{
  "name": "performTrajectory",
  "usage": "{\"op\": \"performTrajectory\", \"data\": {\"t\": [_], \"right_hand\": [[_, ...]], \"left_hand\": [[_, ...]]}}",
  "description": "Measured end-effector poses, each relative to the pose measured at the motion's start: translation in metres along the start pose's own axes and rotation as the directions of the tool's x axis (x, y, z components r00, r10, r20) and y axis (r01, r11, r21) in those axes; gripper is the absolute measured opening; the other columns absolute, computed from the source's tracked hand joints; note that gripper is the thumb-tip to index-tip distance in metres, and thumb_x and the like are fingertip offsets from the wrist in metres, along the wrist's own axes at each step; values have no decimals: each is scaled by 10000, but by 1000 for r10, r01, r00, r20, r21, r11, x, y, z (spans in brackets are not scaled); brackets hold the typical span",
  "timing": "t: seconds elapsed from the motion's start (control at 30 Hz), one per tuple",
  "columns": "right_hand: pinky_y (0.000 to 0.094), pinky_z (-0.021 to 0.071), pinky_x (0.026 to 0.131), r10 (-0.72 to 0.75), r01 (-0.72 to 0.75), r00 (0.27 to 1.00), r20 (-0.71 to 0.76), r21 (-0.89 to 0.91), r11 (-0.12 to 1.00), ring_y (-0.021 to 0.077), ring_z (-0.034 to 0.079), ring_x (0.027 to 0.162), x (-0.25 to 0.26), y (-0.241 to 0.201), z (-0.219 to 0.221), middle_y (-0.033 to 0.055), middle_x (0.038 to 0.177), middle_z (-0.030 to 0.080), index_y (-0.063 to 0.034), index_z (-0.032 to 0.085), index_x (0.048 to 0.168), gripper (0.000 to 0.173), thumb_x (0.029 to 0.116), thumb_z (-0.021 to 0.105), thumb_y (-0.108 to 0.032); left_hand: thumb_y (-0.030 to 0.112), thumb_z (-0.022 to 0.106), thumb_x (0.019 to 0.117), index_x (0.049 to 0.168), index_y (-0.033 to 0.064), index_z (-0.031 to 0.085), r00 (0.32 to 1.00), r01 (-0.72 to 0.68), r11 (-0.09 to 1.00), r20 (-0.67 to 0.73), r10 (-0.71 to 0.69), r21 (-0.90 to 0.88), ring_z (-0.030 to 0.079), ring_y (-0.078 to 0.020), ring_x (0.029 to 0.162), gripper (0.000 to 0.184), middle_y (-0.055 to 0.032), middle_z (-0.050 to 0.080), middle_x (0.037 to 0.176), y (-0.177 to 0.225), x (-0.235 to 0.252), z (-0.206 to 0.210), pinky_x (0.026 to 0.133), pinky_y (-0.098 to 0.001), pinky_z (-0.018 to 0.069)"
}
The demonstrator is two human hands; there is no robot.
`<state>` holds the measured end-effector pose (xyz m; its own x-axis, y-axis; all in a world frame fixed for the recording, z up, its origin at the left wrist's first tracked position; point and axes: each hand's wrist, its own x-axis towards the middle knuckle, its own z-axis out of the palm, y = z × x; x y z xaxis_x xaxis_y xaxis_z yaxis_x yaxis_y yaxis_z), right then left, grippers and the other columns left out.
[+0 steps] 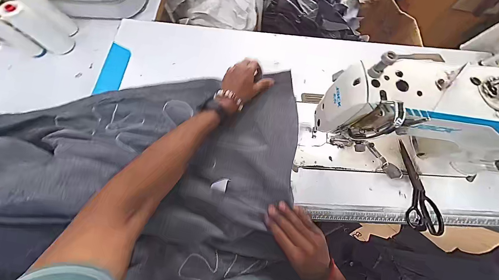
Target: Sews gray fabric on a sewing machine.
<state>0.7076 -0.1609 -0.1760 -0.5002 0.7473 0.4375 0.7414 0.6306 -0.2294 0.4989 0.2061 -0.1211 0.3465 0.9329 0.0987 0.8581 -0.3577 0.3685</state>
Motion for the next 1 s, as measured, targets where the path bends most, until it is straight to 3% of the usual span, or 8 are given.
{"op": "performTrajectory", "data": {"t": [0.1, 0.17, 0.27, 0.4, 0.5, 0.67, 0.87, 1.0], "right_hand": [[377, 478, 1147, -2, -9, 995, 104, 104, 995, 147, 609, 1318, -74, -7, 16, -16, 1334, 703, -185, 695, 1267, 279, 1049, 535, -118], [383, 505, 1092, 72, -94, 988, 138, 164, 982, 125, 646, 1246, -80, -18, 17, -32, 1263, 729, -218, 713, 1221, 250, 1049, 531, -231], [360, 611, 809, 378, -341, 906, -188, 205, 918, 130, 729, 928, -20, -17, -18, 1, 992, 768, -175, 748, 1074, 246, 990, 587, -341], [403, 551, 868, 754, -690, 636, -163, 317, 651, 177, 649, 1031, 59, 35, -40, 15, 1107, 713, -119, 678, 1257, 419, 976, 678, -430], [408, 488, 862, 834, -701, 542, -101, 493, 515, 98, 652, 944, 73, 53, -32, -100, 946, 749, -216, 800, 1043, 171, 934, 758, -342], [396, 481, 894, 816, -657, 567, -110, 537, 529, 89, 652, 972, 67, 51, -30, -89, 988, 760, -202, 807, 1106, 168, 984, 695, -232], [272, 518, 751, 855, -646, 478, -201, 579, 498, 67, 643, 837, 70, 51, -33, -73, 908, 741, -159, 802, 1008, 118, 901, 794, -208], [261, 523, 744, 792, -672, 496, -355, 422, 609, 68, 650, 847, 74, 49, -26, -58, 911, 751, -155, 810, 961, 91, 874, 795, -176]], "left_hand": [[571, 592, 984, 1041, 52, 715, 998, -40, 997, -41, 37, -66, 671, -386, 955, 536, -179, 701, 955, 27, -110, 11, 853, -602, 521], [574, 605, 973, 977, 121, 753, 997, -35, 991, -75, 26, -129, 653, -274, 847, 477, -64, 707, 859, 47, -161, 18, 805, -516, 509], [573, 618, 966, 927, 189, 760, 994, -93, 966, -80, 76, -241, 598, -142, 793, 412, 53, 703, 827, 69, -199, 26, 803, -413, 430], [517, 648, 967, 909, 173, 756, 987, -159, 939, -60, 148, -304, 591, -128, 789, 365, 49, 697, 821, 76, -200, 26, 800, -406, 419], [487, 655, 972, 942, 154, 763, 979, -203, 926, -46, 198, -317, 608, -131, 825, 351, 32, 710, 859, 80, -195, 22, 809, -400, 424], [440, 599, 1000, 1261, 199, 727, 957, -257, 934, 72, 283, -246, 636, -212, 1104, 377, -4, 723, 1151, 113, -179, 17, 928, -439, 501], [252, 710, 956, 1060, 171, 781, 965, -209, 880, 56, 257, -426, 658, -39, 833, 150, 34, 706, 950, 134, -168, 23, 719, -235, 554], [224, 674, 984, 1120, 152, 795, 962, -271, 896, -64, 266, -353, 721, -90, 987, 196, 5, 778, 1053, 138, -176, 26, 886, -278, 581]]}}
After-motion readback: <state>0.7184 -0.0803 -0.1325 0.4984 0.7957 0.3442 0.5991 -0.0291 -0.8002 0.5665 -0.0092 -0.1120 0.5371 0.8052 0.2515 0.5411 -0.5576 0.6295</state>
